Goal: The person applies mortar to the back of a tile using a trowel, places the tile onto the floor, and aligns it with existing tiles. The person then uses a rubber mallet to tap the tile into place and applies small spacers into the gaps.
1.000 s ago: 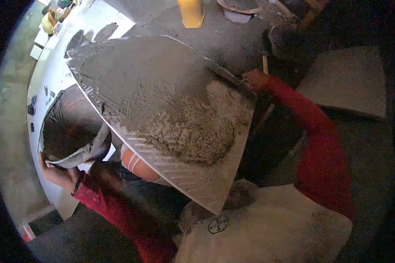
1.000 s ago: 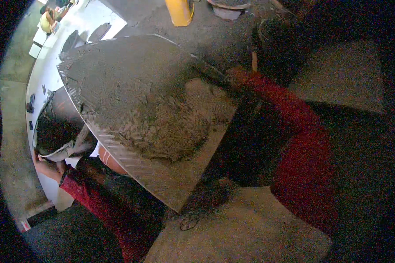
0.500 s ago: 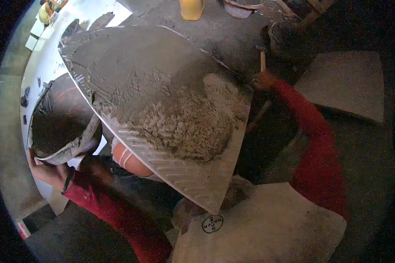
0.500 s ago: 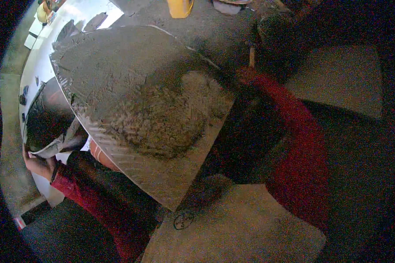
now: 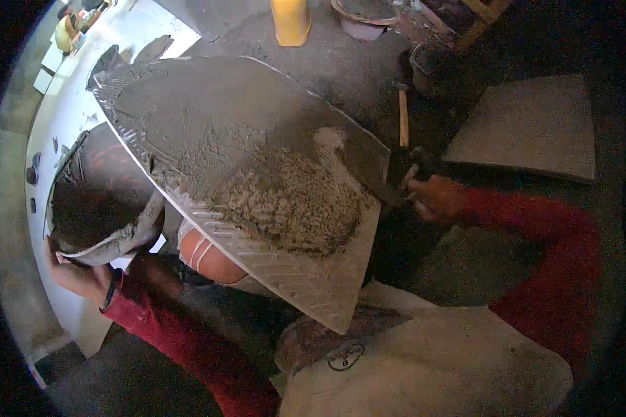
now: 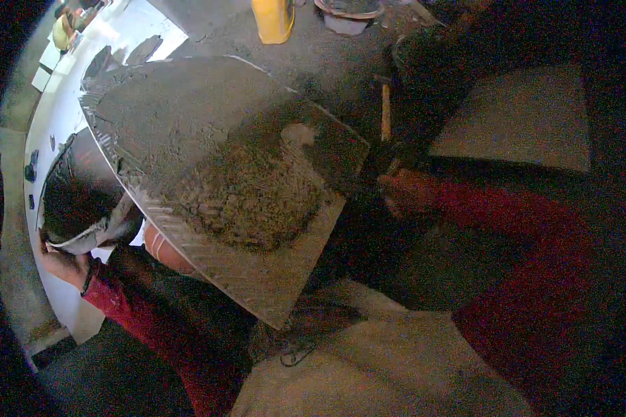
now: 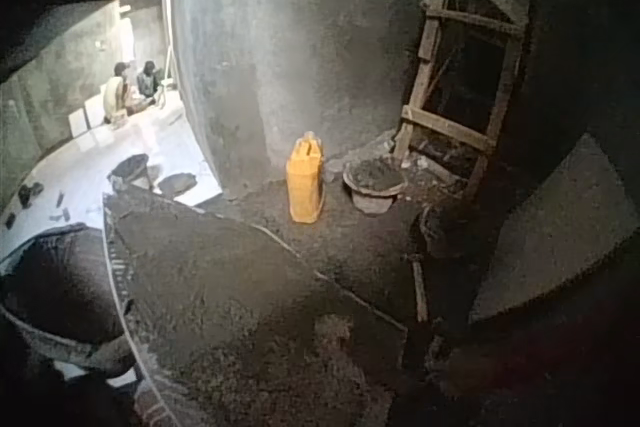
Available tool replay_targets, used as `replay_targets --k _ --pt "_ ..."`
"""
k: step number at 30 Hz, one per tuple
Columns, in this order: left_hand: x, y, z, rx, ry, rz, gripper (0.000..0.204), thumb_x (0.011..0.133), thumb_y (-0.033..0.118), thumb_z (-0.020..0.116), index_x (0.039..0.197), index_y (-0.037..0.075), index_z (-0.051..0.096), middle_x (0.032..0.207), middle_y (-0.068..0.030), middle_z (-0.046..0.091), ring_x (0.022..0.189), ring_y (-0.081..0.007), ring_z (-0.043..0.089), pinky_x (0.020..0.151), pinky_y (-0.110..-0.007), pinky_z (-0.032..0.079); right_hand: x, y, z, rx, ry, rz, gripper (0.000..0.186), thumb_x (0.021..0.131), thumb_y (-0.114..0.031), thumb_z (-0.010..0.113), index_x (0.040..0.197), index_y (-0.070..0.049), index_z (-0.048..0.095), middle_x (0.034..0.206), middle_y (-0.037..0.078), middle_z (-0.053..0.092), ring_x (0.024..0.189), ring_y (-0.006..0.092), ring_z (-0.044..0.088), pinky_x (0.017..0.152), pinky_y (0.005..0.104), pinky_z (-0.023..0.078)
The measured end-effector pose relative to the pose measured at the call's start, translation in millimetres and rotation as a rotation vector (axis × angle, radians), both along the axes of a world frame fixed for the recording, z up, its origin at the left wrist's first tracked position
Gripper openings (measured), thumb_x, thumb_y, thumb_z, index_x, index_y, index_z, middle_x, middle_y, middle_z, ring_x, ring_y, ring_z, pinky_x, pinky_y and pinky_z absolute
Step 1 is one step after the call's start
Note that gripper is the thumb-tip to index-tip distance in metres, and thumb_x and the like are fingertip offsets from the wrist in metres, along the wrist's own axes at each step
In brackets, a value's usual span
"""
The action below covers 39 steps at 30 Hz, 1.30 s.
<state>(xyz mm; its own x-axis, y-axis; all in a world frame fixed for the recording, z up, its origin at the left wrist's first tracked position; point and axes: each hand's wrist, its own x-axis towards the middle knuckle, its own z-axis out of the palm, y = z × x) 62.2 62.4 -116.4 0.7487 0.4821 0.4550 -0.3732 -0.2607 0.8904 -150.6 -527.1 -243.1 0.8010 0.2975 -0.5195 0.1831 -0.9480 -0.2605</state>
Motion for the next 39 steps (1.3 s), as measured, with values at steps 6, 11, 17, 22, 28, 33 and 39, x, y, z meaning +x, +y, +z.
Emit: replay_targets --k 6,11,17,22,28,33,39 --pt "-2 4 4 -0.262 0.052 -0.048 0.039 0.095 0.022 0.045 0.12 -0.006 0.055 0.12 -0.0191 0.061 0.106 -0.0295 0.061 0.096 -0.045 0.048 39 -30 32 0.202 0.352 -0.163 0.033 0.084 -0.019 0.062 0.112 -0.002 0.059 0.089 0.018 0.065 0.076 0.028 0.065 0.067 0.0426 0.052" --pt "7 -8 -18 -0.082 -0.007 -0.029 0.038 0.096 0.023 0.045 0.118 -0.006 0.056 0.118 -0.018 0.061 0.106 -0.0299 0.061 0.095 -0.045 0.048 14 -54 -83 0.355 -0.24 -0.595 0.021 0.085 -0.021 0.062 0.097 -0.003 0.061 0.079 0.014 0.064 0.072 0.0248 0.064 0.067 0.0401 0.052" --pt "1 27 -12 -0.217 -0.134 -0.28 0.048 0.082 -0.007 0.058 0.129 -0.01 0.045 0.116 -0.0198 0.059 0.098 -0.0251 0.062 0.091 -0.038 0.052 5 -64 -134 0.014 0.55 -0.457 0.045 0.094 -0.03 0.054 0.134 -0.015 0.044 0.115 0.015 0.06 0.094 0.0256 0.063 0.082 0.0411 0.052" --pt "4 3 -16 -0.129 -0.141 -0.188 0.046 0.084 -0.004 0.057 0.128 -0.01 0.044 0.117 -0.019 0.058 0.102 -0.0243 0.061 0.092 -0.038 0.051 -66 -184 -130 -0.111 0.042 0.208 0.048 0.097 -0.03 0.05 0.141 -0.017 0.038 0.121 0.016 0.06 0.096 0.0271 0.064 0.084 0.0422 0.053" --pt "-3 -26 1 -0.357 -0.047 -0.14 0.034 0.094 0.009 0.048 0.122 -0.009 0.051 0.115 -0.019 0.061 0.099 -0.0276 0.063 0.091 -0.041 0.053 18 -112 -128 0.084 0.179 -0.191 0.038 0.093 -0.029 0.053 0.124 -0.008 0.052 0.107 0.015 0.064 0.089 0.0238 0.065 0.079 0.0392 0.052" --pt "0 -13 0 -0.398 -0.035 -0.153 0.032 0.096 0.011 0.044 0.12 -0.008 0.053 0.114 -0.0195 0.062 0.097 -0.0294 0.064 0.089 -0.042 0.053 62 -51 -112 0.102 0.288 -0.195 0.035 0.09 -0.028 0.056 0.109 0.0 0.064 0.095 0.014 0.068 0.082 0.0211 0.065 0.075 0.0367 0.052" --pt "-3 -9 3 -0.479 -0.017 -0.17 0.032 0.094 0.006 0.044 0.122 -0.008 0.052 0.114 -0.0199 0.062 0.098 -0.0281 0.064 0.089 -0.041 0.053 74 42 9 0.193 0.328 -0.246 0.033 0.087 -0.022 0.055 0.11 0.001 0.063 0.086 0.015 0.066 0.079 0.0221 0.064 0.074 0.0374 0.052"
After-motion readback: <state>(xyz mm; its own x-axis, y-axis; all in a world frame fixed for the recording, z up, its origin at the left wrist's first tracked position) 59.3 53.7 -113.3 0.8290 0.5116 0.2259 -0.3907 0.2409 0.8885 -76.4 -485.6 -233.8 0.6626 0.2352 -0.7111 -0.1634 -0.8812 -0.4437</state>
